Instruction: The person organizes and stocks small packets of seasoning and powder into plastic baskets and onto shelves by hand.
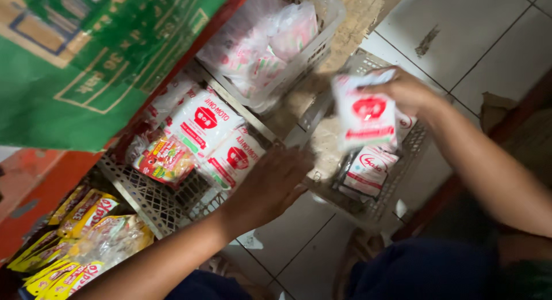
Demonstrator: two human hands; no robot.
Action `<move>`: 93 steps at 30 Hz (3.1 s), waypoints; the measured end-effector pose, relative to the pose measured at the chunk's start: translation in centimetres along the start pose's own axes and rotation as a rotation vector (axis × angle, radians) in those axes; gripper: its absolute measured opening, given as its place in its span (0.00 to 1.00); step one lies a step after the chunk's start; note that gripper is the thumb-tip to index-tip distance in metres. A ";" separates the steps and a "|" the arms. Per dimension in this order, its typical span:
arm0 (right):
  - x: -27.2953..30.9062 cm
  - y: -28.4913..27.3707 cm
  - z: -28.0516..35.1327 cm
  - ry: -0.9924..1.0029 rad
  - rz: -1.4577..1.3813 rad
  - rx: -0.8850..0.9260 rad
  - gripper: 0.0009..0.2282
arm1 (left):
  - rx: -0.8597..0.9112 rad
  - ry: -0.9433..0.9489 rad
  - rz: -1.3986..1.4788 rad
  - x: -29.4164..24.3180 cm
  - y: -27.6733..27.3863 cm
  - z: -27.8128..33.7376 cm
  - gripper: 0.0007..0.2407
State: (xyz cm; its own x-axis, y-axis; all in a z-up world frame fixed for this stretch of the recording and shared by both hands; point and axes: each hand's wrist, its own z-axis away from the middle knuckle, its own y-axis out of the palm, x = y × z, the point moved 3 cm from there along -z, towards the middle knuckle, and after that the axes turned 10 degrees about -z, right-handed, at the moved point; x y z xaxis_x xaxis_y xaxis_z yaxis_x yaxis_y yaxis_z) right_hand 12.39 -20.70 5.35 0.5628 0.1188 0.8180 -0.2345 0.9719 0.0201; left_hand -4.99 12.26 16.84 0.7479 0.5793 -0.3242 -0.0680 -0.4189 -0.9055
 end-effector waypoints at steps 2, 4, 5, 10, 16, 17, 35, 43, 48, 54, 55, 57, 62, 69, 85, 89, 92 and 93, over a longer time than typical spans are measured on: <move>-3.2 -3.5 -2.5 -0.063 -0.218 -0.073 0.16 | 0.078 0.037 0.059 0.1 1.7 0.5 0.15; -7.2 -5.7 -5.6 -0.064 -0.390 -0.147 0.15 | 0.262 0.054 0.086 0.3 2.9 1.0 0.16; -9.4 -6.2 -7.2 -0.030 -0.451 -0.186 0.14 | 0.356 0.062 0.099 0.3 3.6 1.4 0.17; -14.2 -7.3 -11.9 -0.136 -0.347 -0.423 0.16 | 0.240 0.079 0.048 0.3 6.0 1.5 0.17; -13.8 -3.9 -10.9 -0.685 1.131 -0.328 0.18 | 0.248 0.101 -0.038 1.3 7.9 1.6 0.14; -14.4 -1.4 -10.4 -0.576 1.296 -0.245 0.25 | 0.272 0.109 -0.052 1.4 8.4 1.7 0.14; -21.6 -4.9 -14.4 -0.375 1.397 -0.175 0.40 | 0.266 0.152 0.109 1.4 9.4 3.5 0.10; -13.7 -2.3 -14.2 0.224 1.467 -0.034 0.46 | 0.148 -0.267 0.078 6.9 6.8 3.4 0.12; -4.6 1.8 -5.3 -0.030 1.405 -0.114 0.29 | 0.078 -0.589 -0.220 13.6 6.0 8.5 0.19; 3.5 10.1 3.0 -0.321 1.400 -0.107 0.21 | 0.548 -0.754 -0.418 14.0 8.1 8.6 0.34; 3.8 11.5 4.2 -0.315 1.363 -0.077 0.19 | 0.614 -0.762 -0.467 13.6 8.4 8.2 0.37; 4.2 13.9 6.0 -0.317 1.292 -0.023 0.17 | 0.651 -0.765 -0.503 13.9 8.0 7.6 0.38; 4.2 18.1 9.0 -0.969 1.009 0.150 0.14 | 0.441 -0.783 -0.345 14.3 6.6 8.1 0.35; 3.5 21.8 10.2 -0.825 0.913 0.254 0.13 | 0.205 -0.759 -0.094 14.4 4.9 9.8 0.18; 7.0 17.4 11.5 -0.310 0.591 0.388 0.29 | -0.254 -0.440 0.451 2.6 -3.1 1.2 0.13; 4.1 12.6 8.6 -0.088 0.515 0.569 0.20 | 0.037 -0.558 0.510 3.0 -1.3 0.4 0.15; 1.5 6.0 3.9 -0.079 0.203 0.629 0.20 | -0.054 -0.487 0.453 4.1 -1.0 0.8 0.15; 0.7 3.7 2.0 -0.065 0.189 0.599 0.20 | -0.054 -0.453 0.427 4.1 -0.8 1.0 0.15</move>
State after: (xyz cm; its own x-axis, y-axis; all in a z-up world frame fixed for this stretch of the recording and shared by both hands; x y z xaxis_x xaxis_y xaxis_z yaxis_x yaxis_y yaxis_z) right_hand 10.31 -17.47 7.18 0.4233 0.2469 0.8717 -0.7393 0.6503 0.1748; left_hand -2.49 15.71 16.00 0.3070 0.5872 -0.7490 -0.2566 -0.7068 -0.6592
